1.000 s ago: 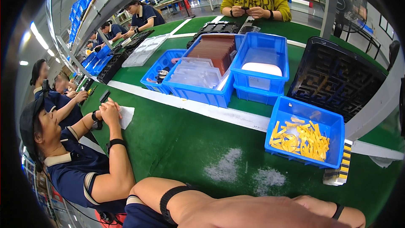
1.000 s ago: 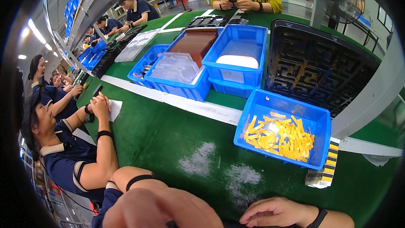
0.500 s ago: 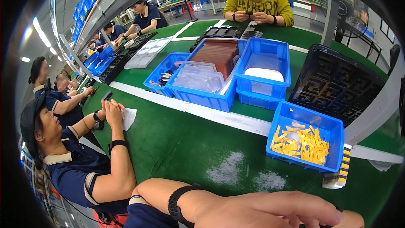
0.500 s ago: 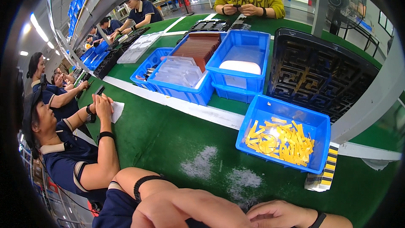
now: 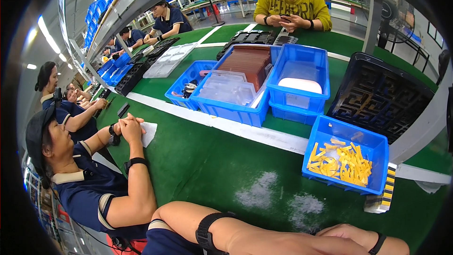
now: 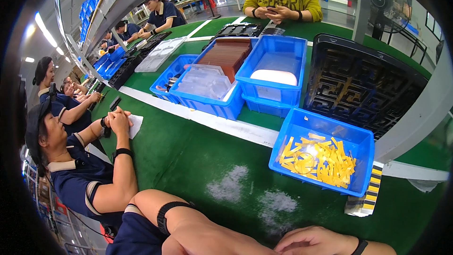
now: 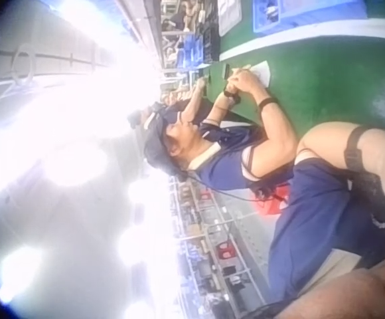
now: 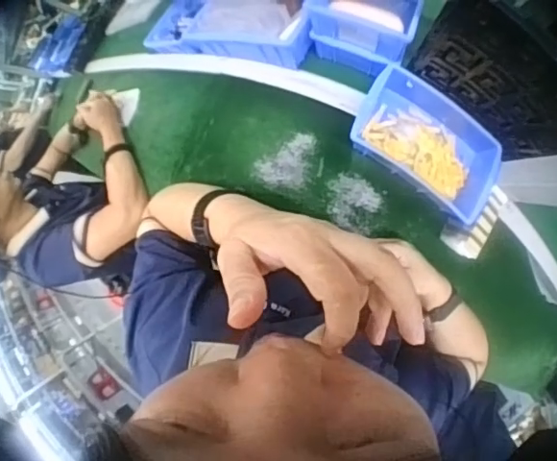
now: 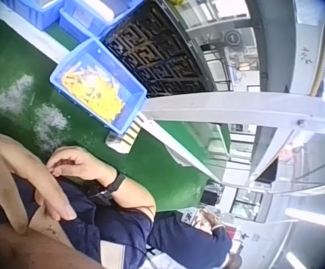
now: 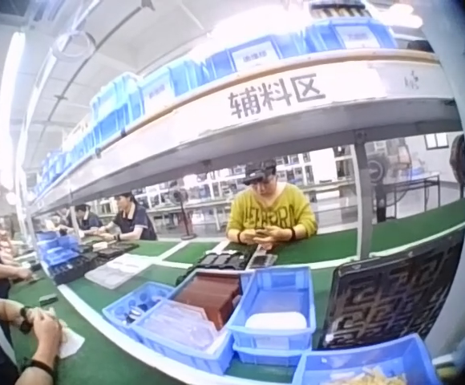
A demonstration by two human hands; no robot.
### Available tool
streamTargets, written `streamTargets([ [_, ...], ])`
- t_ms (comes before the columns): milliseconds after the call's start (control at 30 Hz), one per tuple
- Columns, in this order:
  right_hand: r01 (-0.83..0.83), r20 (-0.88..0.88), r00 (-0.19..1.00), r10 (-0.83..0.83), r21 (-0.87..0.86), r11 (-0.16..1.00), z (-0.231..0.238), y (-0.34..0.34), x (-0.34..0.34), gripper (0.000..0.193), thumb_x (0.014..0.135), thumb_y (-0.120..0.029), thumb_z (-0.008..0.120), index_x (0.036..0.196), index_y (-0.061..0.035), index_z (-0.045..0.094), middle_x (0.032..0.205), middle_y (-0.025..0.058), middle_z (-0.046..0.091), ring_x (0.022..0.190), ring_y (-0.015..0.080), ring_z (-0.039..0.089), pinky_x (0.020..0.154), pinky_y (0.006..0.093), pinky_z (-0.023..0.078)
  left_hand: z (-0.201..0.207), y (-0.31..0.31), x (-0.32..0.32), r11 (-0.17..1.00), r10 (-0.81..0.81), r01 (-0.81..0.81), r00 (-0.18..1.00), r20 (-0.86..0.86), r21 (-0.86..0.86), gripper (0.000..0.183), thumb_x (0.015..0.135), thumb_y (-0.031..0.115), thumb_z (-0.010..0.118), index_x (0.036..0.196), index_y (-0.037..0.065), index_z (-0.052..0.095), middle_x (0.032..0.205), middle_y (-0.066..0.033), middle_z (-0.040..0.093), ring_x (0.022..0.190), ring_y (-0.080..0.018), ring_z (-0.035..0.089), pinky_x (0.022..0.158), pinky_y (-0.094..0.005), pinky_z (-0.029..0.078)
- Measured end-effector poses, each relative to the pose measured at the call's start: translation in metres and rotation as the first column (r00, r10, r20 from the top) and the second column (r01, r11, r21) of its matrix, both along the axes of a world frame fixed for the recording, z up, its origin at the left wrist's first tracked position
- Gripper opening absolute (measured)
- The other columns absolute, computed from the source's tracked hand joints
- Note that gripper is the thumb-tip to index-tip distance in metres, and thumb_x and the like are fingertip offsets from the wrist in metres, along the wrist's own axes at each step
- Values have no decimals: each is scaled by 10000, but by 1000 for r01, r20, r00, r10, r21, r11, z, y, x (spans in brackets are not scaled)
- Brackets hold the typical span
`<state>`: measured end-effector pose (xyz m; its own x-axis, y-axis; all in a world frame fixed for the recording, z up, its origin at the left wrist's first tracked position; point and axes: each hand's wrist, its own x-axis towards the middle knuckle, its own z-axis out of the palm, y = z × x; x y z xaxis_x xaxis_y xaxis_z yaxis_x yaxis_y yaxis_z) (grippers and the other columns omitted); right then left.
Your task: The recorder is assembling small electronic or mechanical components at a factory workbench, including applying adhesive strips and stacking items.
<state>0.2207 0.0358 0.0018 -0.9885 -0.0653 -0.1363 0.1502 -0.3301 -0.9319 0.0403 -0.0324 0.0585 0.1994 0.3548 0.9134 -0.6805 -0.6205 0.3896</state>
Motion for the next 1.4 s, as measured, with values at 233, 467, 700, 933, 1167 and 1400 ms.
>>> streamTargets([
  [233,16,-62,998,-11,81,997,7,-1,-3,145,836,-25,621,976,11,638,895,95,623,826,180,594,725,289,476,0,-11,-18,987,102,-123,976,-194,-101,462,870,419,526,996,-24,574,1258,-292,434,1015,-351,510,879,-424,421],
  [467,7,20,1000,-9,80,997,14,0,-3,143,843,-33,614,978,10,636,900,96,623,830,181,594,732,292,474,0,-10,-30,941,184,-277,899,-397,-193,347,870,295,558,1050,-2,545,1268,-258,443,1103,-357,481,918,-431,405],
  [700,-2,163,986,13,-69,998,7,0,4,195,870,-37,589,1048,38,609,1003,107,614,897,188,613,783,293,493,1,0,-38,864,231,-442,773,-591,-242,288,871,171,591,1104,20,515,1278,-223,452,1191,-363,452,957,-438,388],
  [933,7,115,993,-2,-37,999,9,-2,2,175,872,-29,582,1033,30,620,962,101,609,846,172,616,749,271,491,-30,23,-43,384,685,-870,45,-727,309,402,764,147,673,1117,55,506,1223,-144,487,1160,-321,460,1042,-541,257],
  [1167,0,123,992,3,-22,1000,11,-1,1,167,867,-30,590,1020,28,625,953,94,611,834,162,616,731,263,488,-55,35,-46,366,658,-776,-175,-733,513,358,726,139,691,1036,40,541,1137,-110,541,1109,-283,488,1007,-498,320],
  [1400,1,135,991,0,-10,1000,12,-1,1,162,868,-40,597,1012,26,629,946,90,613,828,158,617,729,263,489,-59,39,-47,370,713,-795,-89,-695,481,318,687,114,692,968,37,565,1024,-97,579,1039,-266,516,843,-387,434],
])
